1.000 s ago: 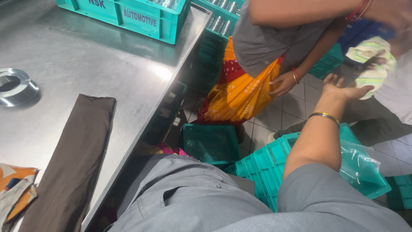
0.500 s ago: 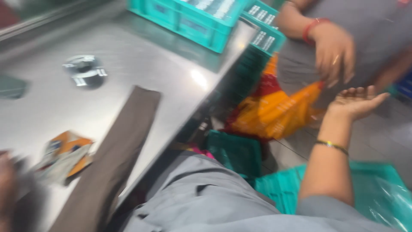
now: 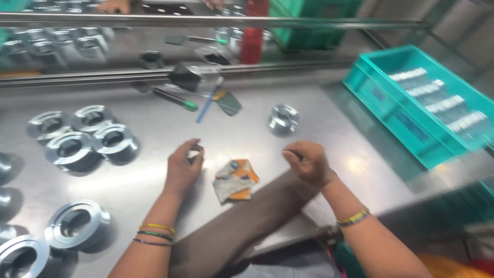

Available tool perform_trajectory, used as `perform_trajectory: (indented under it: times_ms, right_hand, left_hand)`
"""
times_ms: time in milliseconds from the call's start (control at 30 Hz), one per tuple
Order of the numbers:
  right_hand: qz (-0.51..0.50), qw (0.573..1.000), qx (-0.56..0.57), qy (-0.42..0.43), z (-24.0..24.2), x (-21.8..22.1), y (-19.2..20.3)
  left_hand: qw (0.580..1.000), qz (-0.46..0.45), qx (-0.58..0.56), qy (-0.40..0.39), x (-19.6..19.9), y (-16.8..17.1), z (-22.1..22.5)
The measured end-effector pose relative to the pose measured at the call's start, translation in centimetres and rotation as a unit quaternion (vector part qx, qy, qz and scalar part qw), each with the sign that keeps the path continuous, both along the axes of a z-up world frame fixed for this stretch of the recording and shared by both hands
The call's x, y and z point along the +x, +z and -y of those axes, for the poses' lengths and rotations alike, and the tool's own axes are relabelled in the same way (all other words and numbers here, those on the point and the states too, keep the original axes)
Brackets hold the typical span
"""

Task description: Inspecting metal pulley components, cleaning them with a brush and cloth, and marking them with a pen at a workstation.

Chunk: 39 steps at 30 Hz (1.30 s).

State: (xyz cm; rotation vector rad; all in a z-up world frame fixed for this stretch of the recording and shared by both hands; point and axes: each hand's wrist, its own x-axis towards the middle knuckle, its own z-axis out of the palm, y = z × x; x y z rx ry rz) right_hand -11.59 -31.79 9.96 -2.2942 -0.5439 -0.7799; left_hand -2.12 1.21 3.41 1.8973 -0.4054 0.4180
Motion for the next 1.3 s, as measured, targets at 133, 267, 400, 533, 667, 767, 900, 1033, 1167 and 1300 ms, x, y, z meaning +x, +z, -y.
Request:
perform_trajectory:
  times_ms: [133, 267, 400, 533, 667, 767, 900, 1033, 1167, 1300]
  right_hand:
    - [0.002, 0.993, -0.017, 0.113, -4.9, 8.3, -3.0]
    - [-0.073, 0.98, -0.001, 0.184, -8.4, 7.8, -3.9]
    - [-0.068, 0.973, -0.011, 0.219, -7.9, 7.4, -4.4]
    - [-0.08, 0.985, -0.028, 0.151, -7.5, 7.3, -5.9]
    - [-0.101, 0.981, -0.056, 0.154, -8.1, 7.3, -6.0]
    - [-0.154, 0.98, -0.07, 0.103, -9.0, 6.6, -5.4]
    - [-0.106, 0.983, -0.106, 0.103, -9.4, 5.8, -4.6]
    - [-0.101, 0.984, -0.122, 0.082, -9.2, 6.2, -4.8]
    - [-0.102, 0.985, -0.119, 0.075, -9.1, 6.1, -4.8]
    - [-0.122, 0.983, -0.098, 0.097, -9.2, 6.2, -4.4]
  left_hand:
    - [0.999, 0.008, 0.012, 0.031, -0.6, 0.0, 0.5]
    - [0.999, 0.01, 0.003, 0.046, -0.9, 1.0, 0.5]
    - [0.996, 0.066, 0.032, 0.047, -0.2, 0.9, 0.6]
    - [0.988, 0.134, 0.069, 0.034, 0.0, -1.1, 0.7]
    - [0.988, 0.132, 0.083, 0.021, 0.0, -0.8, 0.6]
    - [0.98, 0.167, 0.102, 0.023, -0.2, 0.7, -0.7]
    - [0.97, 0.188, 0.129, 0.089, 2.2, 1.0, -5.3]
    - [0.943, 0.107, 0.218, 0.229, 5.6, 2.7, -11.2]
    - [0.92, -0.016, 0.28, 0.275, 9.1, 4.7, -14.3]
    - [0.862, -0.175, 0.351, 0.32, 11.0, 4.9, -16.5]
